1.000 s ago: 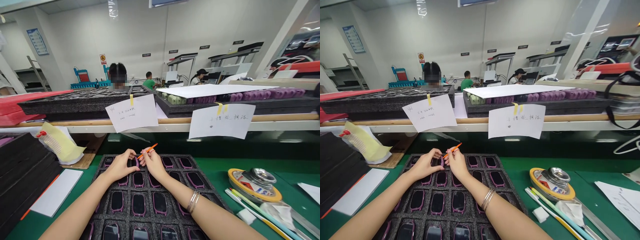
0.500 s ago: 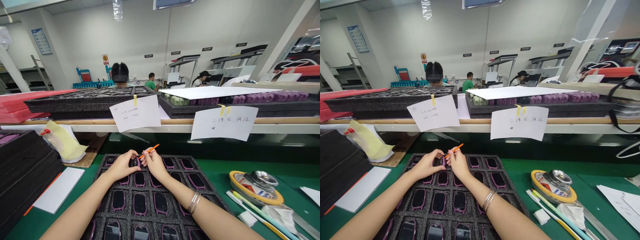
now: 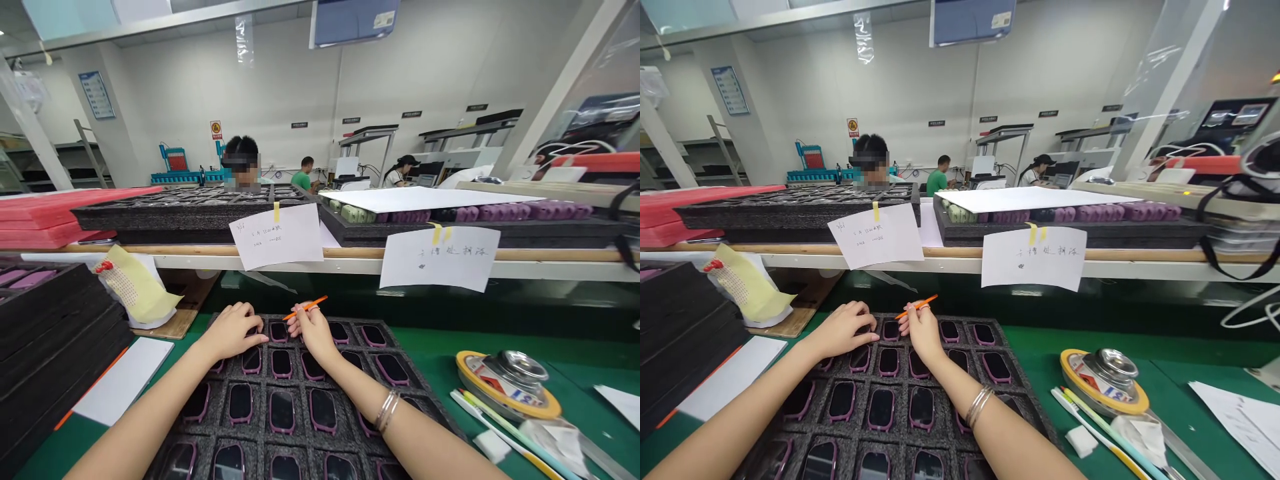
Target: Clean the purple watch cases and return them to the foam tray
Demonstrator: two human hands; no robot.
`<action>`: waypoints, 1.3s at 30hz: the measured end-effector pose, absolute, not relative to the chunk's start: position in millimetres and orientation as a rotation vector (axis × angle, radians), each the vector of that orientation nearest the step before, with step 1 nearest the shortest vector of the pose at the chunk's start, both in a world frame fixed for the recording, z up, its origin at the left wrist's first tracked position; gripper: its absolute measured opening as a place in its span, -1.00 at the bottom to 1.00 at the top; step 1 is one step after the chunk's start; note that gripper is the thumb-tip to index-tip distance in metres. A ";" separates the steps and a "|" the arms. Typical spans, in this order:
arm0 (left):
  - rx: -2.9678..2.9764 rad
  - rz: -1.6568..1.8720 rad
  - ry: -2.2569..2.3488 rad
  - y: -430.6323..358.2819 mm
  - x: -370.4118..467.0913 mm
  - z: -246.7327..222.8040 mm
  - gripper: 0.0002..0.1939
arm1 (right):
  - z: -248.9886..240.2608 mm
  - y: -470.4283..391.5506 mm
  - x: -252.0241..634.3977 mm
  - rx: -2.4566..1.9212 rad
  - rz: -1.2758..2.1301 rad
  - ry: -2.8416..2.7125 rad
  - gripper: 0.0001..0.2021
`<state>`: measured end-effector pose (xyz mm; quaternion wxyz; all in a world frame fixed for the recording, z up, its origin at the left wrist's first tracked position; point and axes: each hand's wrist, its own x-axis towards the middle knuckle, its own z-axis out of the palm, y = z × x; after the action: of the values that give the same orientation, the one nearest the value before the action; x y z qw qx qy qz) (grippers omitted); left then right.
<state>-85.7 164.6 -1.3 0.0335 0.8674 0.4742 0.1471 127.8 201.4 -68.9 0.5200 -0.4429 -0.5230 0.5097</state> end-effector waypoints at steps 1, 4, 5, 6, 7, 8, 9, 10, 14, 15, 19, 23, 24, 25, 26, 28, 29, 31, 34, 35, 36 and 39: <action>2.680 0.441 1.439 162.8 -90.9 0.5 -0.72 | -69.6 202.3 128.1 -1.063 1.224 -1.242 -0.73; 2.687 0.441 1.380 156.8 -104.8 2.4 -0.72 | -71.5 203.0 128.7 -1.064 1.234 -1.225 -0.73; 2.684 0.449 1.362 155.0 -108.1 1.9 -0.72 | -71.7 202.9 128.8 -1.068 1.235 -1.222 -0.73; 2.678 0.462 1.348 153.4 -110.6 0.9 -0.71 | -71.5 202.8 128.8 -1.076 1.235 -1.219 -0.72; 2.670 0.480 1.341 152.2 -112.2 -0.7 -0.70 | -70.8 202.9 128.7 -1.085 1.235 -1.216 -0.72; 2.659 0.503 1.341 151.3 -113.1 -2.5 -0.70 | -69.2 203.4 128.1 -1.094 1.234 -1.216 -0.72; 2.644 0.534 1.348 150.8 -113.3 -4.7 -0.70 | -66.9 204.3 126.6 -1.100 1.234 -1.219 -0.71; 2.626 0.570 1.361 150.5 -113.2 -6.8 -0.71 | -63.8 205.5 124.0 -1.103 1.236 -1.227 -0.71; 2.557 0.699 1.400 151.1 -112.3 -14.0 -0.74 | -47.9 211.3 97.6 -1.074 1.263 -1.288 -0.72; 2.548 0.715 1.399 151.4 -112.4 -15.1 -0.74 | -44.7 212.0 87.9 -1.063 1.273 -1.302 -0.72; 2.518 0.754 1.388 152.9 -113.5 -17.0 -0.75 | -42.1 210.7 53.8 -1.042 1.309 -1.311 -0.71; 2.479 0.782 1.409 153.9 -114.6 -19.9 -0.74 | -51.6 210.3 44.7 -1.066 1.312 -1.260 -0.71; 2.462 0.792 1.428 154.2 -114.8 -21.3 -0.72 | -54.1 210.8 45.5 -1.074 1.313 -1.253 -0.71; 2.442 0.806 1.451 154.6 -114.9 -22.9 -0.70 | -56.3 211.5 46.6 -1.081 1.316 -1.252 -0.72; 2.421 0.819 1.474 155.1 -115.0 -24.7 -0.67 | -58.2 212.2 47.7 -1.087 1.320 -1.255 -0.72; 2.387 0.839 1.512 156.1 -115.0 -27.9 -0.63 | -60.7 213.1 49.0 -1.090 1.325 -1.267 -0.73; 2.377 0.843 1.522 156.6 -114.9 -29.1 -0.63 | -61.5 213.2 49.0 -1.088 1.326 -1.273 -0.73; 2.371 0.841 1.530 157.4 -114.6 -30.8 -0.64 | -62.2 212.8 48.4 -1.083 1.323 -1.284 -0.72; 2.373 0.838 1.538 158.2 -114.6 -31.8 -0.64 | -61.7 211.3 47.8 -1.082 1.312 -1.295 -0.72; 2.375 0.837 1.541 158.4 -114.8 -32.0 -0.64 | -61.2 210.7 47.9 -1.085 1.309 -1.298 -0.72; 2.378 0.836 1.544 158.6 -114.9 -32.2 -0.64 | -60.5 210.2 48.1 -1.090 1.307 -1.302 -0.72; 2.386 0.830 1.551 159.2 -115.4 -32.8 -0.64 | -58.4 208.7 49.0 -1.111 1.302 -1.311 -0.71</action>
<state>-115.4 159.2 -32.8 0.0883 0.8017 0.5212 0.2790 49.0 208.7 -58.4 0.4731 -0.4540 -0.5356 0.5322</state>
